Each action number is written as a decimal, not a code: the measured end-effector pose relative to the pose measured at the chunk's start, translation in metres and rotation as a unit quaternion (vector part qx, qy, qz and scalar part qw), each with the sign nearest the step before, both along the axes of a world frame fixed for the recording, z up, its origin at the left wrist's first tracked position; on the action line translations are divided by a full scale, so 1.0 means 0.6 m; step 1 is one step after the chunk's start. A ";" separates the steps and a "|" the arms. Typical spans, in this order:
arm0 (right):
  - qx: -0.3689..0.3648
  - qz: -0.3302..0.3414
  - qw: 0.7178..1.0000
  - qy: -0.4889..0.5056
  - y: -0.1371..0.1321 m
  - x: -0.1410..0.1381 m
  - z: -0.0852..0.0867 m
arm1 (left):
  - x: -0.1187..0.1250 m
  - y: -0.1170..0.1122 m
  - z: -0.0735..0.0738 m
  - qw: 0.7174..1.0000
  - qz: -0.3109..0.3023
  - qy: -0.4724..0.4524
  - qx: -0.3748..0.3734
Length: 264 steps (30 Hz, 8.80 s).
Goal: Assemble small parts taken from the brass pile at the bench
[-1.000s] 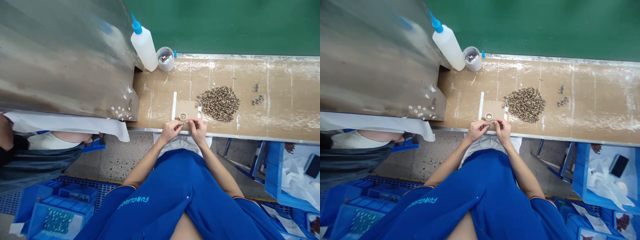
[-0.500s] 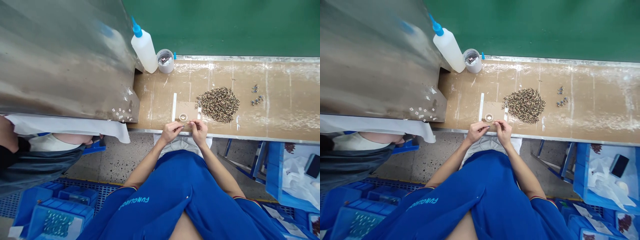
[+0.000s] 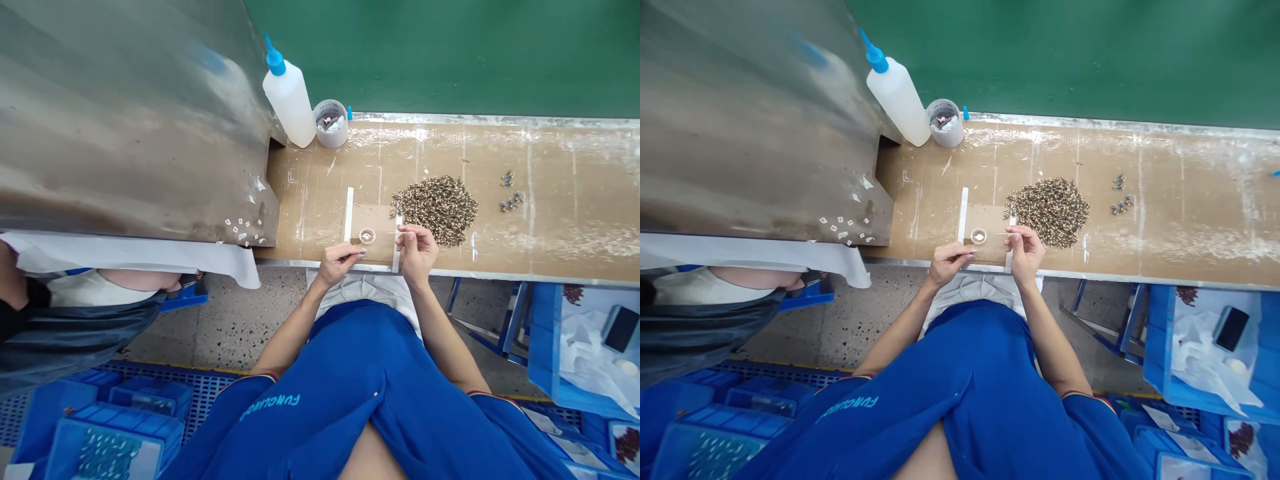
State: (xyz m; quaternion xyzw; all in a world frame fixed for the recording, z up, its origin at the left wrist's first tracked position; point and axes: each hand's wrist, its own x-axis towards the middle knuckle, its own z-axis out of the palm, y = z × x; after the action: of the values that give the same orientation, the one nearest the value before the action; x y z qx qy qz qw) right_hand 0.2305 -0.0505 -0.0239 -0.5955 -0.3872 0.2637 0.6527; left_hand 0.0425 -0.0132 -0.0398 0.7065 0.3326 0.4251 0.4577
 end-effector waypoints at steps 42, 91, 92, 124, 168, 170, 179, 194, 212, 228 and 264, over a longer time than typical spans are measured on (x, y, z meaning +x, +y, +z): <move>-0.067 0.128 0.967 -0.212 0.008 -0.022 0.001 | 0.000 -0.003 0.000 0.999 0.035 0.018 -0.001; -0.057 0.072 0.994 -0.054 -0.021 -0.052 -0.019 | 0.006 -0.008 0.010 0.991 -0.005 0.125 0.049; -0.053 0.072 0.994 -0.057 -0.021 -0.052 -0.019 | 0.005 -0.008 0.010 0.991 -0.006 0.128 0.046; 0.045 0.058 0.993 -0.091 0.030 -0.053 -0.014 | -0.007 -0.009 0.030 0.985 0.066 0.155 -0.035; -0.072 0.067 0.995 -0.022 -0.017 0.049 -0.039 | 0.001 -0.009 0.013 0.992 0.016 0.127 0.017; -0.071 0.068 0.995 -0.027 -0.019 0.053 -0.039 | 0.004 -0.009 0.011 0.992 0.018 0.120 0.029; -0.081 0.076 0.990 -0.086 -0.023 0.054 -0.035 | 0.007 -0.009 0.012 0.990 0.022 0.134 0.045; -0.107 0.079 0.979 -0.154 -0.026 0.053 -0.035 | 0.008 -0.014 0.015 0.990 0.021 0.131 0.039; -0.123 0.203 0.964 -0.116 -0.043 0.004 0.001 | 0.020 -0.018 0.000 0.966 0.007 0.227 0.122; -0.161 0.164 0.971 -0.062 -0.044 -0.008 -0.019 | 0.022 -0.019 -0.005 0.963 -0.002 0.227 0.143; -0.188 0.317 0.920 -0.131 -0.037 0.000 0.012 | 0.008 -0.021 -0.010 0.967 -0.033 0.164 0.194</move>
State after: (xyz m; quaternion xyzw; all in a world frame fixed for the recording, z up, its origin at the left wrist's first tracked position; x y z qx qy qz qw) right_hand 0.2305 -0.0727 -0.0164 -0.5826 -0.5808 0.4444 0.3545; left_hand 0.0471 -0.0256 -0.0459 0.8523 0.2911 0.3445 0.2649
